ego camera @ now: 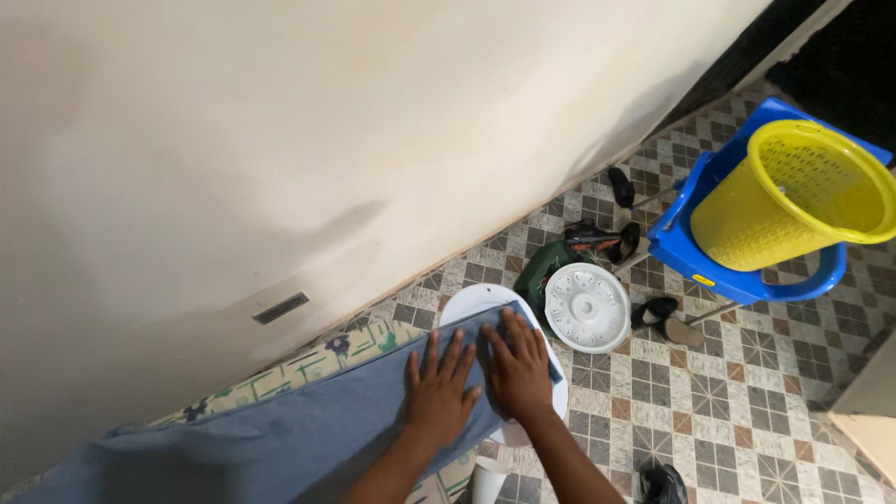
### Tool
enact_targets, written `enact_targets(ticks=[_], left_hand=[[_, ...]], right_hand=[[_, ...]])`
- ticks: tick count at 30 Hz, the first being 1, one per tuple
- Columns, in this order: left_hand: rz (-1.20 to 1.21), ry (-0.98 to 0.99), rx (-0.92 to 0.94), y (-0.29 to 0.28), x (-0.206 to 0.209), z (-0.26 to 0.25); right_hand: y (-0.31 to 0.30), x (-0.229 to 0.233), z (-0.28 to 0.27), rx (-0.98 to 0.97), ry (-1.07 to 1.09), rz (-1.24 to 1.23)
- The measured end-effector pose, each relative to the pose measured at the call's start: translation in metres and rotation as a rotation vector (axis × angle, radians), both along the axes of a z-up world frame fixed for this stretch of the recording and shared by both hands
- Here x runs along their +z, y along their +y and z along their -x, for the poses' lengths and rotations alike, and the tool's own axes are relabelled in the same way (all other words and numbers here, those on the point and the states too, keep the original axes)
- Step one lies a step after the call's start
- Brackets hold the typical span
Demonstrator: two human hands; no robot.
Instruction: The person takes two pairs of jeans from a basket and folds them one after the other on an ironing board.
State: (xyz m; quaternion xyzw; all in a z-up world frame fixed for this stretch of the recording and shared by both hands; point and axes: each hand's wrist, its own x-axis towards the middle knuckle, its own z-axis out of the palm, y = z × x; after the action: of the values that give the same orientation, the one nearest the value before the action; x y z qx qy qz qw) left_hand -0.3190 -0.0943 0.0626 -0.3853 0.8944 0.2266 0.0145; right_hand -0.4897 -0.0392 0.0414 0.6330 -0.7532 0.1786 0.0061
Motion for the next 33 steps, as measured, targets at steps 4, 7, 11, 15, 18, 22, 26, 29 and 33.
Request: enact_targets(ticks=[4, 7, 11, 15, 18, 22, 26, 29, 33], left_hand=[[0.144, 0.147, -0.002, -0.036, -0.015, 0.043], [0.09, 0.196, 0.028, -0.056, -0.021, 0.076], [0.29, 0.252, 0.028, -0.067, -0.039, 0.109], [-0.023, 0.196, 0.074, -0.074, -0.041, 0.128], [-0.143, 0.267, 0.055, -0.077, -0.035, 0.131], [-0.266, 0.428, -0.006, -0.089, -0.036, 0.115], [-0.348, 0.599, 0.091, -0.094, -0.03, 0.095], [-0.145, 0.733, 0.099, -0.092, -0.022, 0.071], [-0.087, 0.73, 0.226, -0.086, -0.017, 0.026]], right_hand=[[0.004, 0.0, 0.012, -0.118, -0.084, 0.083], [0.009, 0.001, 0.018, -0.194, -0.213, 0.086], [0.011, 0.003, 0.03, -0.263, -0.316, 0.036], [0.013, 0.012, 0.044, -0.36, -0.466, -0.117], [0.014, 0.019, 0.055, -0.321, -0.452, -0.136], [0.013, 0.033, 0.067, -0.197, -0.381, -0.161], [0.014, 0.07, 0.069, -0.303, -0.722, -0.555], [0.022, 0.095, 0.052, -0.215, -0.763, -0.481], [0.027, 0.111, 0.01, 0.07, -1.005, -0.437]])
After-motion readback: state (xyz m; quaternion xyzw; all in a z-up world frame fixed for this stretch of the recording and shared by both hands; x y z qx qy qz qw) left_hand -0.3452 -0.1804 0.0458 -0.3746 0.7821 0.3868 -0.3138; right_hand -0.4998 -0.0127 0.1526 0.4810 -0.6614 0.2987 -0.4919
